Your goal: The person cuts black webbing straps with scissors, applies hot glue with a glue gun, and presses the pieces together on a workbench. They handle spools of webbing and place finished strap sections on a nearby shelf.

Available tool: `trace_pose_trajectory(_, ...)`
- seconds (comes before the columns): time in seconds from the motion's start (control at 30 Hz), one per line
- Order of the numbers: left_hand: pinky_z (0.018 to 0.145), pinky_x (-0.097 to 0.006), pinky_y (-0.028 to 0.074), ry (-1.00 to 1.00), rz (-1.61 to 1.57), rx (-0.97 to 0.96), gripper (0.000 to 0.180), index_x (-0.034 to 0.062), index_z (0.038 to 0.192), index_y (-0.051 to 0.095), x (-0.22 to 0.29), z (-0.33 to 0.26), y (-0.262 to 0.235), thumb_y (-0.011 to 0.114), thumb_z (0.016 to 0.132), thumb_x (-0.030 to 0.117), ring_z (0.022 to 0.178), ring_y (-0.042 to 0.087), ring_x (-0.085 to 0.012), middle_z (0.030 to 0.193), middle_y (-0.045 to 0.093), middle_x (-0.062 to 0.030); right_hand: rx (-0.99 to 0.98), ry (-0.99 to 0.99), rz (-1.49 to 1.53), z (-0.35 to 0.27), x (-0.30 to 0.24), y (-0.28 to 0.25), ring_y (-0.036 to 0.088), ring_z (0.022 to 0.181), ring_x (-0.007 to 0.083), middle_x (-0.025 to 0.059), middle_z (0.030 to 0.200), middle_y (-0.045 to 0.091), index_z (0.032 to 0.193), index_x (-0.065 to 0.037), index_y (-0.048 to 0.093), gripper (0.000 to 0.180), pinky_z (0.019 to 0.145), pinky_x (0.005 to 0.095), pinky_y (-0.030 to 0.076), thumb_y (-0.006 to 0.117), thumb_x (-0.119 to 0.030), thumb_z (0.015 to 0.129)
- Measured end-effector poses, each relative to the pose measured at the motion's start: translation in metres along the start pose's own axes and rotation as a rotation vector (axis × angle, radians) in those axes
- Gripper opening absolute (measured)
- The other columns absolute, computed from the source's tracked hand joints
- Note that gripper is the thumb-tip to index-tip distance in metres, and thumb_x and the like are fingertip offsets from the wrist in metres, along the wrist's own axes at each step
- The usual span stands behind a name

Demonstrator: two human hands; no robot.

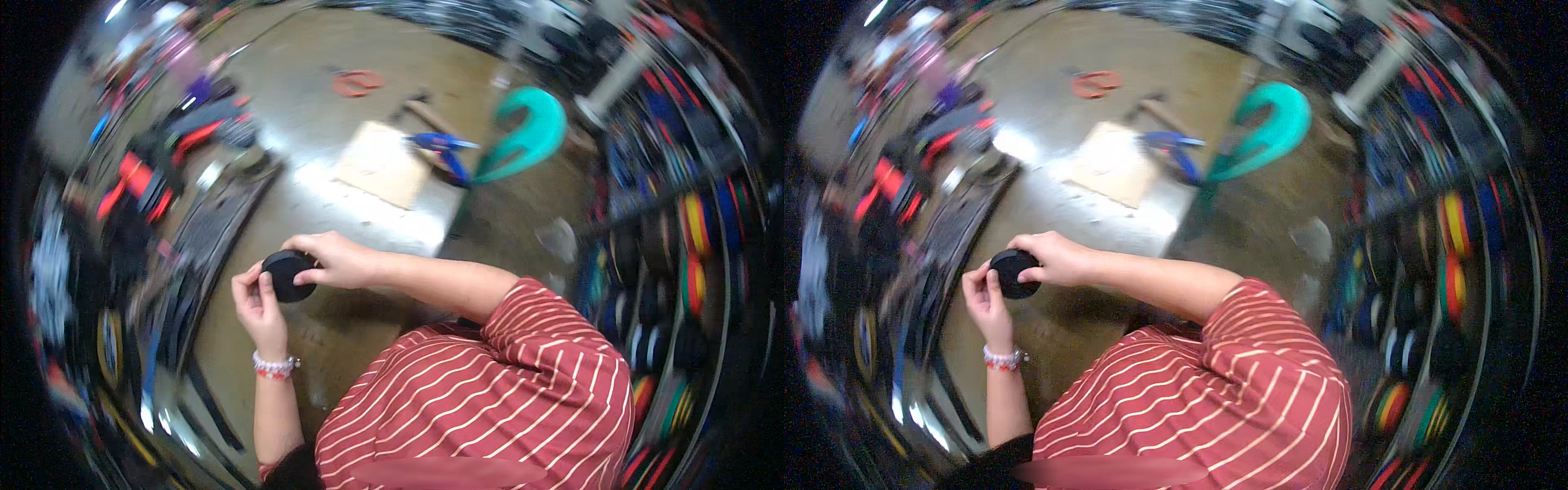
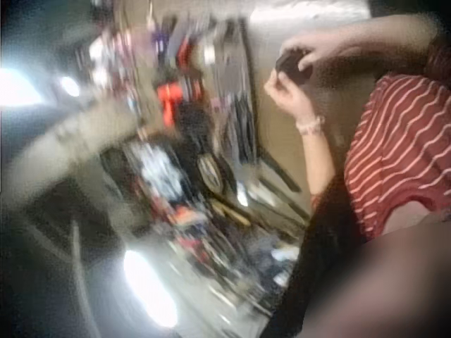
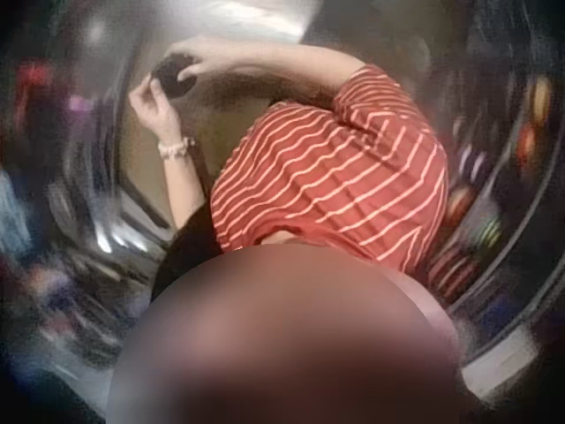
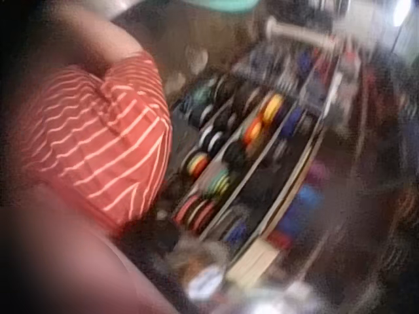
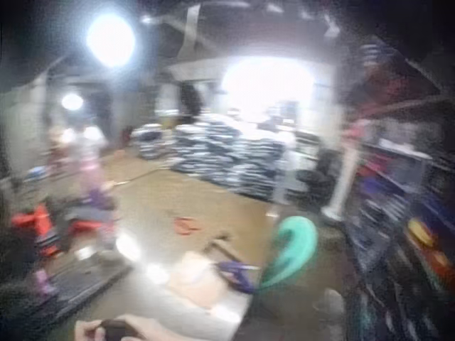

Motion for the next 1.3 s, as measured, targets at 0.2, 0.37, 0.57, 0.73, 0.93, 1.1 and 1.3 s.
trace_pose_trajectory(0.2, 0.097, -0.043, 0.04, 0.285, -0.27, -1.078, 0.038, -0.0056, 0.103, 0.061, 0.148, -0.042, 0.125, 0.04, 0.097, 0.025, 0.107, 0.056, -0.0342, 0.11, 0.059, -0.025, 0.391, 0.377, -0.395, -0.155, -0.034, -0.119, 0.063, 0.094, 0.024, 0.0155, 0.103, 0.065, 0.12, -0.006, 0.053, 0.049, 0.083, 0.0366, 0.05, 0.072, -0.02, 0.077)
trace_pose_trajectory(0.37, 0.091, -0.044, 0.045, -0.327, -1.425, -2.11, 0.053, -0.0127, 0.105, 0.057, 0.25, -0.139, 0.153, 0.036, 0.097, 0.035, 0.103, 0.058, -0.0383, 0.111, 0.058, -0.029, 0.827, 0.726, -0.384, -0.32, -0.081, -0.142, 0.06, 0.094, 0.0134, 0.0085, 0.104, 0.063, 0.123, -0.003, 0.051, 0.044, 0.078, 0.0278, 0.051, 0.067, -0.01, 0.082)
trace_pose_trajectory(0.57, 0.086, -0.045, 0.048, -0.475, -1.688, -2.206, 0.062, -0.0181, 0.105, 0.054, 0.296, -0.198, 0.202, 0.038, 0.095, 0.041, 0.101, 0.058, -0.0423, 0.109, 0.056, -0.0329, 1.229, 0.789, -0.421, -0.459, -0.125, -0.13, 0.059, 0.094, 0.0119, 0.0073, 0.109, 0.059, 0.126, -0.002, 0.048, 0.048, 0.08, 0.0252, 0.049, 0.068, -0.009, 0.082)
trace_pose_trajectory(0.73, 0.081, -0.045, 0.051, -0.591, -1.793, -2.196, 0.071, -0.0227, 0.105, 0.051, 0.33, -0.237, 0.241, 0.039, 0.093, 0.046, 0.098, 0.058, -0.0455, 0.108, 0.055, -0.0361, 1.84, 0.547, -0.139, -0.602, -0.168, -0.217, 0.058, 0.091, 0.0176, 0.0091, 0.104, 0.062, 0.121, -0.003, 0.05, 0.044, 0.074, 0.0318, 0.05, 0.068, -0.018, 0.083)
trace_pose_trajectory(0.93, 0.077, -0.045, 0.054, 0.241, -1.98, -2.13, 0.076, -0.0269, 0.106, 0.049, 0.338, -0.247, 0.335, 0.038, 0.094, 0.047, 0.095, 0.059, -0.0474, 0.109, 0.052, -0.04, 1.78, 0.842, -2.042, -0.718, -0.322, -0.35, 0.06, 0.078, 0.0395, 0.021, 0.084, 0.063, 0.104, -0.009, 0.054, 0.028, 0.068, 0.0455, 0.047, 0.065, -0.023, 0.082)
trace_pose_trajectory(1.1, 0.089, -0.045, 0.048, -0.475, -1.973, -2.034, 0.093, -0.0248, 0.117, 0.042, 0.345, -0.278, 0.346, 0.032, 0.088, 0.063, 0.111, 0.052, -0.0452, 0.117, 0.047, -0.04, 1.508, 1.139, -2.351, -0.772, -0.388, -0.429, 0.059, 0.089, 0.0378, 0.0205, 0.096, 0.062, 0.109, -0.008, 0.051, 0.028, 0.074, 0.0451, 0.049, 0.059, -0.015, 0.084)
trace_pose_trajectory(1.3, 0.092, -0.047, 0.046, -0.37, -1.695, -2.316, 0.082, -0.0163, 0.124, 0.042, 0.294, -0.291, 0.386, 0.042, 0.088, 0.057, 0.111, 0.053, -0.0446, 0.119, 0.05, -0.0346, 1.163, 1.505, -2.479, -0.868, -0.403, -0.519, 0.058, 0.094, 0.0398, 0.019, 0.106, 0.06, 0.121, -0.01, 0.049, 0.034, 0.082, 0.0462, 0.049, 0.037, -0.006, 0.089)
Point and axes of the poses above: each hand's wrist, its own z-axis towards the middle knuckle, its own y-axis out of the palm, x = y × z, the point moved 4 cm from there along z, towards the middle knuckle
